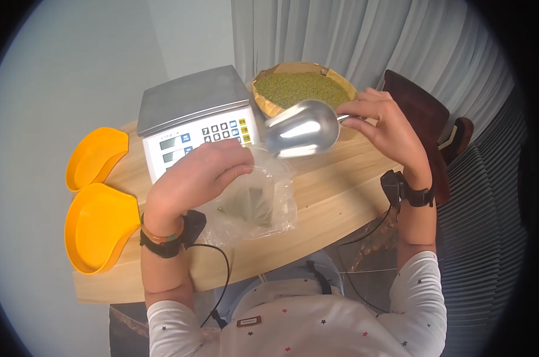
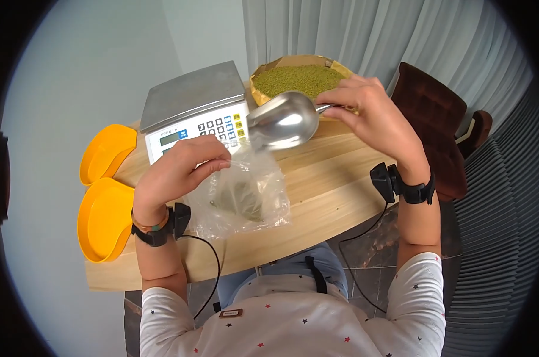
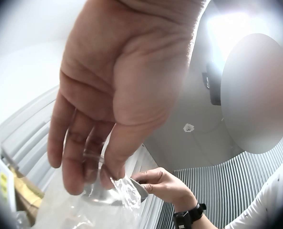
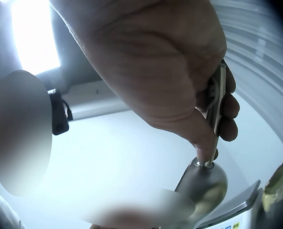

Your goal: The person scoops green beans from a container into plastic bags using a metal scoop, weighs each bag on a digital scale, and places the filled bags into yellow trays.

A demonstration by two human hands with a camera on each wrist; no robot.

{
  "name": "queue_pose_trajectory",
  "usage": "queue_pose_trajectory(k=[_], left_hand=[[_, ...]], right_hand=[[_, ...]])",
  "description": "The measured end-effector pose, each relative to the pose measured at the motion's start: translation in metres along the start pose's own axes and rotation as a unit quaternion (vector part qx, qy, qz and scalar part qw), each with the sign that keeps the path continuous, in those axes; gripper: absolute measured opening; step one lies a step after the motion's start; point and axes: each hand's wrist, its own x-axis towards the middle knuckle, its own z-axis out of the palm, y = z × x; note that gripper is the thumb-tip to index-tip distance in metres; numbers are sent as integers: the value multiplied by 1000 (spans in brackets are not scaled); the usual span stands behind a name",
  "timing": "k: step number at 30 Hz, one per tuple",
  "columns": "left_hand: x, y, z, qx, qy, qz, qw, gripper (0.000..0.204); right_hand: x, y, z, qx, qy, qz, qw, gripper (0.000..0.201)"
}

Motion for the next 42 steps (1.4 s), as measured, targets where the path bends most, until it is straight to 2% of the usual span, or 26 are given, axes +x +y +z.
queue_pose_trajectory(k=[1,3,5,6,10,12,15,19,21,23,25,29,31,32,34,42], left_hand=[[0,0,-1,-1,5,5,1000,11],[-1,0,-3,17,-15,3,1000,12],[-2,-3,1,9,1,5,1000,13],[-3,-4,3,2,10,2,1000,14],[-3,-5,5,10,16,9,1000,15],[-1,-1,1,-12,-22,-28,999,17],[0,1,-1,-15,-30,-32,999,16],[1,-1,0,-20,-10,-22,1000,17],[3,2,-4,-17,-59,-89,994,21],[3,3,-4,-17,-56,-94,994,21],[2,4,-4,-16,-52,-100,994,21],[1,1,-4,-14,-46,-80,996,20],[2,1,-3,-10,-47,-72,996,20],[2,1,-3,-4,-47,-72,996,19],[3,1,-3,3,-48,-70,996,19],[0,-8,1,8,-1,-12,1000,14]], right_hand=[[0,9,-5,29,0,36,999,20],[-5,38,-6,1,19,56,998,21],[-11,68,-6,-20,82,123,989,22],[-11,73,-8,-58,88,157,982,23],[-23,130,8,-143,112,174,968,21],[-25,145,20,-199,88,187,958,19],[-25,158,43,-208,51,195,957,18],[-21,168,84,-155,22,222,962,19],[-21,172,91,-117,22,244,963,19],[-24,179,96,-78,22,264,961,19],[-33,190,96,-1,33,288,957,20],[-49,205,92,34,90,265,960,20],[-53,211,88,168,90,317,929,19],[-52,205,86,168,91,319,928,19],[-50,191,81,279,123,342,889,19],[-52,194,88,272,126,333,894,19]])
